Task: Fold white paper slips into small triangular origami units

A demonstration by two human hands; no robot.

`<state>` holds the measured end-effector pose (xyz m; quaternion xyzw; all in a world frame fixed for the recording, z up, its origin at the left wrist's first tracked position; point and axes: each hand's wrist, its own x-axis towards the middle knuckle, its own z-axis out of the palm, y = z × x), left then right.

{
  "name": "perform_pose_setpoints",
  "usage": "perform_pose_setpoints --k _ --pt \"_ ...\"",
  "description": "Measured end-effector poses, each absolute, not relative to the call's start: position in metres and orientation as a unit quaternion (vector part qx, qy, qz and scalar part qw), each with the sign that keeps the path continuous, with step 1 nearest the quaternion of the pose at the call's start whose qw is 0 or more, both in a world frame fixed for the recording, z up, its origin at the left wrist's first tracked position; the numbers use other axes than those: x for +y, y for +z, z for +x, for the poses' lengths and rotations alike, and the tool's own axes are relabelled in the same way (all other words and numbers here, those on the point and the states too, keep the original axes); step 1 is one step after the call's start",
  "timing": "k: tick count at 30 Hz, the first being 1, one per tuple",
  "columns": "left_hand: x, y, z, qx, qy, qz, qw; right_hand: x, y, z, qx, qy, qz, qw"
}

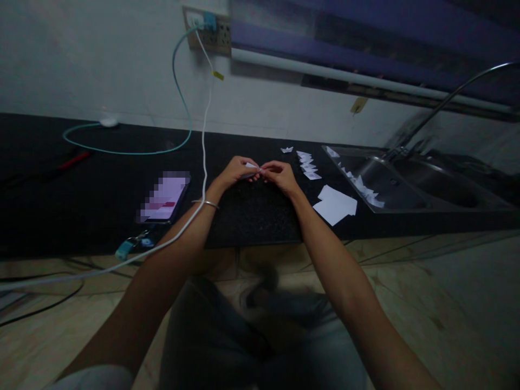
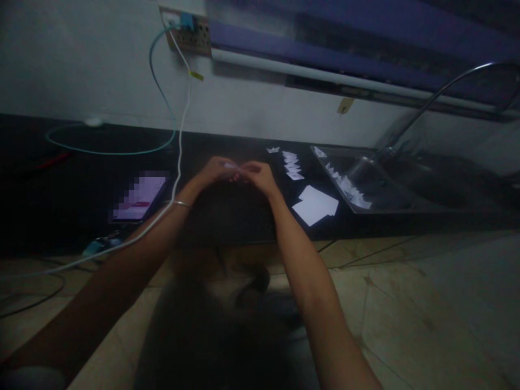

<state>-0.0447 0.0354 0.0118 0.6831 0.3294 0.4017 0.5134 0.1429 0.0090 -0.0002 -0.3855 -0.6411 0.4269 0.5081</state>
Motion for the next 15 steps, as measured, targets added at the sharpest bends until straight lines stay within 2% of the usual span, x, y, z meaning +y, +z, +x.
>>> perform_pose_setpoints --k 8,15 --pt "0.031 0.0156 -0.0445 0.337 0.39 0.686 0.513 0.0115 -0.0034 0.145 -0.644 0.417 -0.409 0.494" --pt "0.0277 0.019 -0.0466 0.31 0.38 0.672 0.555 0.016 -0.0064 0.1463 -0.64 0.41 -0.416 0.499"
